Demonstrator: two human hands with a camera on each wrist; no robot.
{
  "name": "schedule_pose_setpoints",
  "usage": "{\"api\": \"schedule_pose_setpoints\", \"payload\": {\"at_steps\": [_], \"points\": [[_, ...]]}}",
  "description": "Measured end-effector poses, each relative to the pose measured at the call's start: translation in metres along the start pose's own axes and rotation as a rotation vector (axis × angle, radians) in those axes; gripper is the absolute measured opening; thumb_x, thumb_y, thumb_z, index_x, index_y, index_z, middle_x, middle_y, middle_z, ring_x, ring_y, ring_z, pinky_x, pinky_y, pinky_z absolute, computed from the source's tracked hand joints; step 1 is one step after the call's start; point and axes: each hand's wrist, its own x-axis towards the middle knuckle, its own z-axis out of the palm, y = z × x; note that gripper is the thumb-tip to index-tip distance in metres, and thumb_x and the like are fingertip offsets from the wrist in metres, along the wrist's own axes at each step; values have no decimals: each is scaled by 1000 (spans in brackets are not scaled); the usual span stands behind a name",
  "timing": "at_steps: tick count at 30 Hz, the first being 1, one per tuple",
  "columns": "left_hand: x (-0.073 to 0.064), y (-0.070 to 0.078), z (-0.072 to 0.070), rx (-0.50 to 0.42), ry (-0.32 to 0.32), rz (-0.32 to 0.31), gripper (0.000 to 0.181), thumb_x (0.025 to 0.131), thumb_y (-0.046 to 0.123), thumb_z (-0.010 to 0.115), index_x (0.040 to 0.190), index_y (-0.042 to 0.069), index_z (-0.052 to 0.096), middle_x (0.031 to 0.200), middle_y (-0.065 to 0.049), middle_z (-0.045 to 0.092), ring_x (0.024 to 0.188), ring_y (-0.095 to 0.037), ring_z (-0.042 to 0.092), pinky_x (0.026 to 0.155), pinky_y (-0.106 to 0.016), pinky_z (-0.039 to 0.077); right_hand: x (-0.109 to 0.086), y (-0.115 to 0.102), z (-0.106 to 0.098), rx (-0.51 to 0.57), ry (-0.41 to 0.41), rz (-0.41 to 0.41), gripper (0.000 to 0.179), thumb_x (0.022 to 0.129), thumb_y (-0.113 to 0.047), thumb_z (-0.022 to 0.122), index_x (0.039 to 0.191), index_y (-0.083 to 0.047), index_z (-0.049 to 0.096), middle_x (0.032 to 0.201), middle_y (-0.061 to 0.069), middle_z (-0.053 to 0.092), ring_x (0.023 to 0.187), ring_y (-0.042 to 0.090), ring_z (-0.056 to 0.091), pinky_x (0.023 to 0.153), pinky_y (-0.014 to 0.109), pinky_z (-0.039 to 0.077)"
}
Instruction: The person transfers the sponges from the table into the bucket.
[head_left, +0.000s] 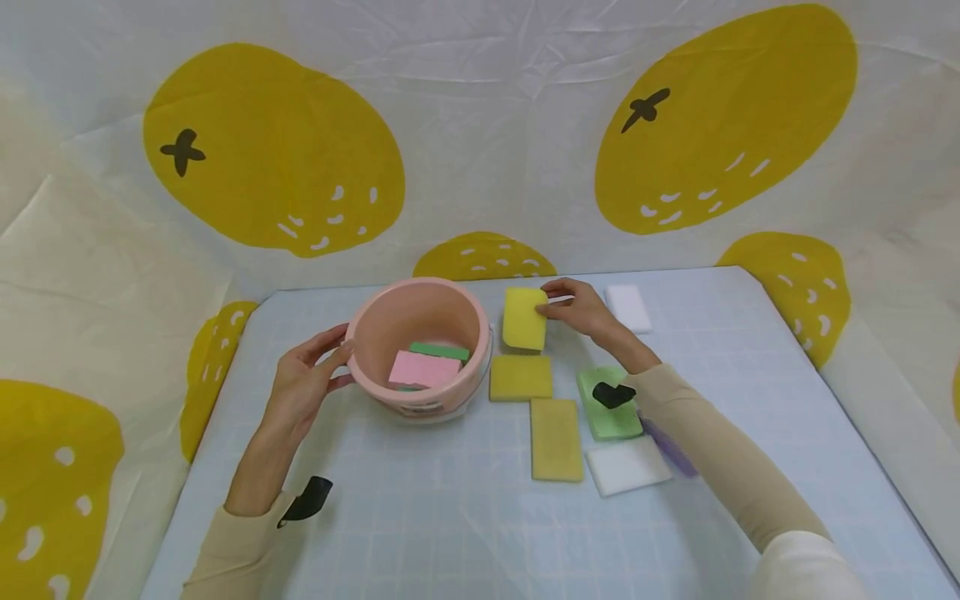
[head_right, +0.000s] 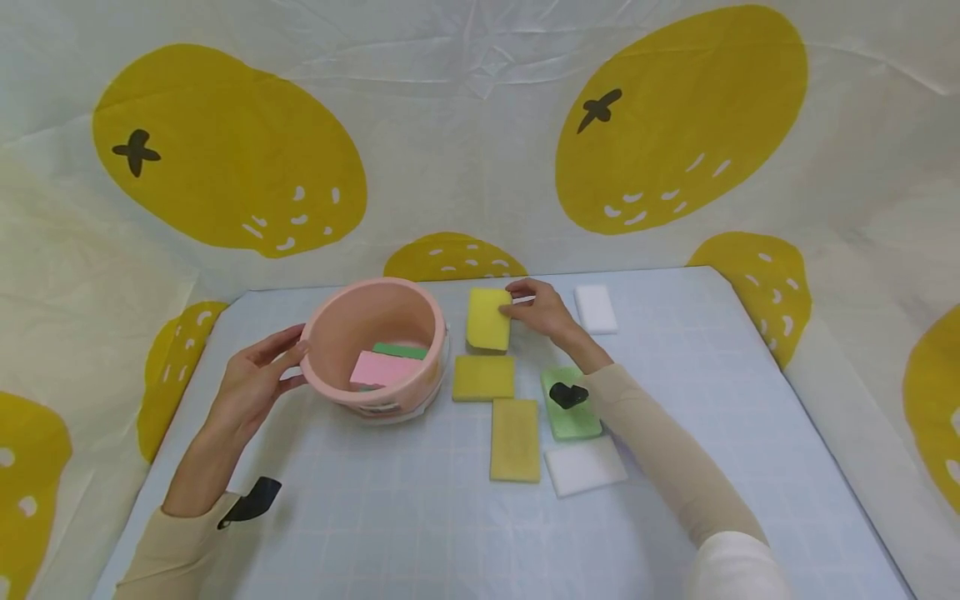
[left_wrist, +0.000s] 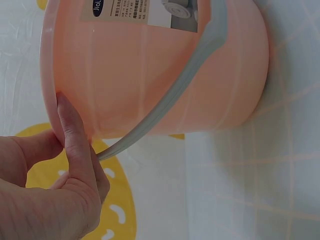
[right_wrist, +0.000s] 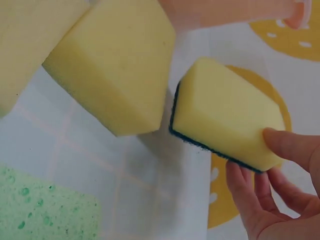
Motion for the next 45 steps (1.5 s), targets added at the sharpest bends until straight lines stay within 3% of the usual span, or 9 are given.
{"api": "schedule_pose_setpoints", "payload": {"at_steps": [9,24,35,45], "points": [[0,0,-1,-2,0,-7,53,103,29,65,152,17,52,154,-6,50,112,-19,61,86,-28,60,-12,-15,-9,10,-6,-26,49,98,-19,73,140,-3,55,142,18,55,127,36,57,105,52,48],[1,0,-1,-10,-12,3,52,103,27,65,152,14,52,153,-8,50,106,-16,64,84,-27,60,-24,-36,-27,53,41,-72,48,95,-21,77,137,-5,59,135,12,60,117,24,64,95,32,53],[2,2,-1,4,-9,-12,52,103,26,65,152,15,52,153,-7,50,110,-19,62,85,-27,60,-27,-62,-34,124,46,-142,46,95,-20,77,136,-6,62,130,11,61,112,21,66,97,35,57],[1,3,-1,6,-17,-13,53,103,27,65,153,15,51,153,-7,50,111,-18,60,85,-27,60,-24,-86,-24,220,17,-174,45,94,-17,77,135,-5,62,127,10,62,109,22,67,93,32,59]]}}
